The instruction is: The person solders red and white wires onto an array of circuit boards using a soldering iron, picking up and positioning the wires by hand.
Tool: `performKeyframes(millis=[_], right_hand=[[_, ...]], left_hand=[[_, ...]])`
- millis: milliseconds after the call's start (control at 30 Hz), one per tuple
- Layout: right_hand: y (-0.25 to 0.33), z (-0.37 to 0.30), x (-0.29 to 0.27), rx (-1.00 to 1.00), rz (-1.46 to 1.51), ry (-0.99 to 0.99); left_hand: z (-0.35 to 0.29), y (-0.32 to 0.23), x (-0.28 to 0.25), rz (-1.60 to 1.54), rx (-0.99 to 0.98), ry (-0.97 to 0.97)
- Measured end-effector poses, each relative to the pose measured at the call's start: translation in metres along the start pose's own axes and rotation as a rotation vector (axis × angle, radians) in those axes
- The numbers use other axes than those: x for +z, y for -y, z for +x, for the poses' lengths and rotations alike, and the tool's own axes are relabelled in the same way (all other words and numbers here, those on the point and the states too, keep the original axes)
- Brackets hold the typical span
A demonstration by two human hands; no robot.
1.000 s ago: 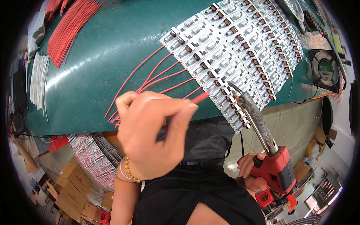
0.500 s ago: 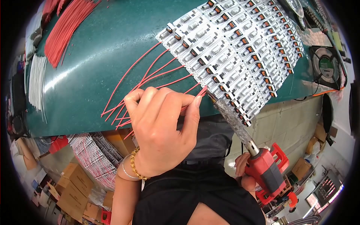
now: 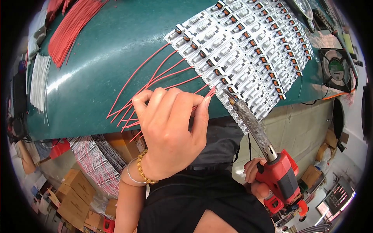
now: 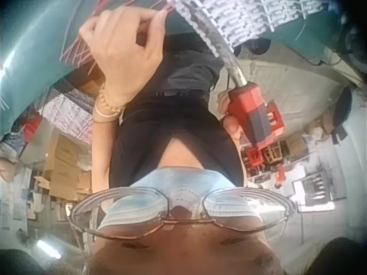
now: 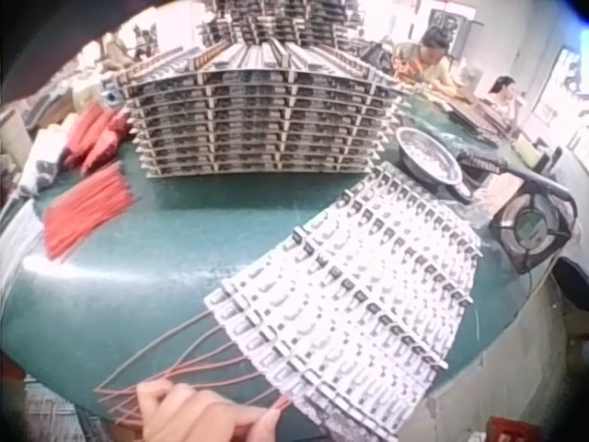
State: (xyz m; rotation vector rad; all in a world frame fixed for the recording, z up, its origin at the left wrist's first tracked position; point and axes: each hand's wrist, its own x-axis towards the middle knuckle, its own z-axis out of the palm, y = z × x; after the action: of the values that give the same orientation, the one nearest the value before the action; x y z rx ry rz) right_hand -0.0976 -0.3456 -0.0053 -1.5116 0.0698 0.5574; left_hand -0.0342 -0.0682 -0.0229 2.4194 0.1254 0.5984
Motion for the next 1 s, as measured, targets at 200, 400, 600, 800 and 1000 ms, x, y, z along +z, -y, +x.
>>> performKeyframes(millis=[200,400,600,800,1000], right_hand=[[-0.003,0.013,0.01,-0.091,0.191,0.017],[-0.041,-0.016,-0.024,-0.111,0.081,-0.071],[-0.002,0.021,0.011,-0.414,-0.059,0.106],[-0.004,0.002,0.006,-0.131,0.187,-0.042],[-0.014,0.008,-0.007,-0.088,0.037,0.058]], left_hand=[[-0.004,0.0,-0.001,0.023,-0.012,-0.008],[0.0,0.002,-0.011,-0.225,-0.045,0.095],[-0.002,-0.008,-0.006,-0.142,-0.039,0.106],[-0.005,-0.008,-0.005,-0.081,-0.006,0.105],[-0.002,-0.01,-0.007,-0.079,-0.008,0.131]])
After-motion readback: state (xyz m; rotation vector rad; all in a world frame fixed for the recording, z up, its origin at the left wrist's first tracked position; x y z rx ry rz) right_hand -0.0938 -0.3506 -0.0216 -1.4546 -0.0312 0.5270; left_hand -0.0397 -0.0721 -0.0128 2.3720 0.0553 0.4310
